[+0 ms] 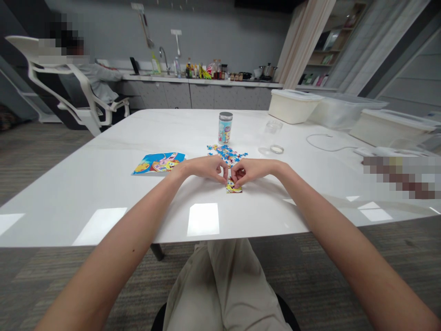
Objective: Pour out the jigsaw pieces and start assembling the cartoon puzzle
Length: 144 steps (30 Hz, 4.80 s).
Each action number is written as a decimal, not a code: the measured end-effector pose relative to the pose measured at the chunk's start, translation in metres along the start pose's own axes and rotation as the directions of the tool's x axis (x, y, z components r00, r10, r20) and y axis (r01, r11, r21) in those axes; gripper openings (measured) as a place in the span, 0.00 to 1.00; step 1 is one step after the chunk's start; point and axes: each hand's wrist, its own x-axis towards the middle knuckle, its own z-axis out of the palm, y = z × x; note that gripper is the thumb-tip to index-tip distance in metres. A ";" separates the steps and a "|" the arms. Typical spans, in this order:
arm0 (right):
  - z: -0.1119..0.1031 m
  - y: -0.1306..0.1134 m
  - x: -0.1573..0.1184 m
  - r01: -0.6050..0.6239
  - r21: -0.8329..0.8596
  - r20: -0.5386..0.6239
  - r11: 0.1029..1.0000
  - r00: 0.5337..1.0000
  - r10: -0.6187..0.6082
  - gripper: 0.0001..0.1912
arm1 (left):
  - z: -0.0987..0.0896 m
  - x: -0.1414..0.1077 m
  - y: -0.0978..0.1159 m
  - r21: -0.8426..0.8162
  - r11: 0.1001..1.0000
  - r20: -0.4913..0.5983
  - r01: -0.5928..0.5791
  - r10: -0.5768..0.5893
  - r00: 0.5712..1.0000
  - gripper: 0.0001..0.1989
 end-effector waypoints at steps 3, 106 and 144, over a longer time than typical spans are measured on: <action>0.000 0.000 0.000 0.002 0.000 0.002 1.000 1.000 -0.002 0.09 | 0.001 0.001 0.003 -0.012 0.999 0.001 0.043 -0.043 0.999 0.14; -0.005 0.022 0.002 -0.428 -0.186 -0.565 0.884 0.783 0.260 0.04 | -0.027 -0.031 -0.045 0.449 0.757 -0.209 0.475 -0.428 0.879 0.25; -0.002 0.014 0.004 -0.320 -0.221 -0.469 0.921 0.863 0.187 0.10 | 0.022 0.007 -0.001 0.602 0.708 -0.307 0.369 -0.221 0.926 0.16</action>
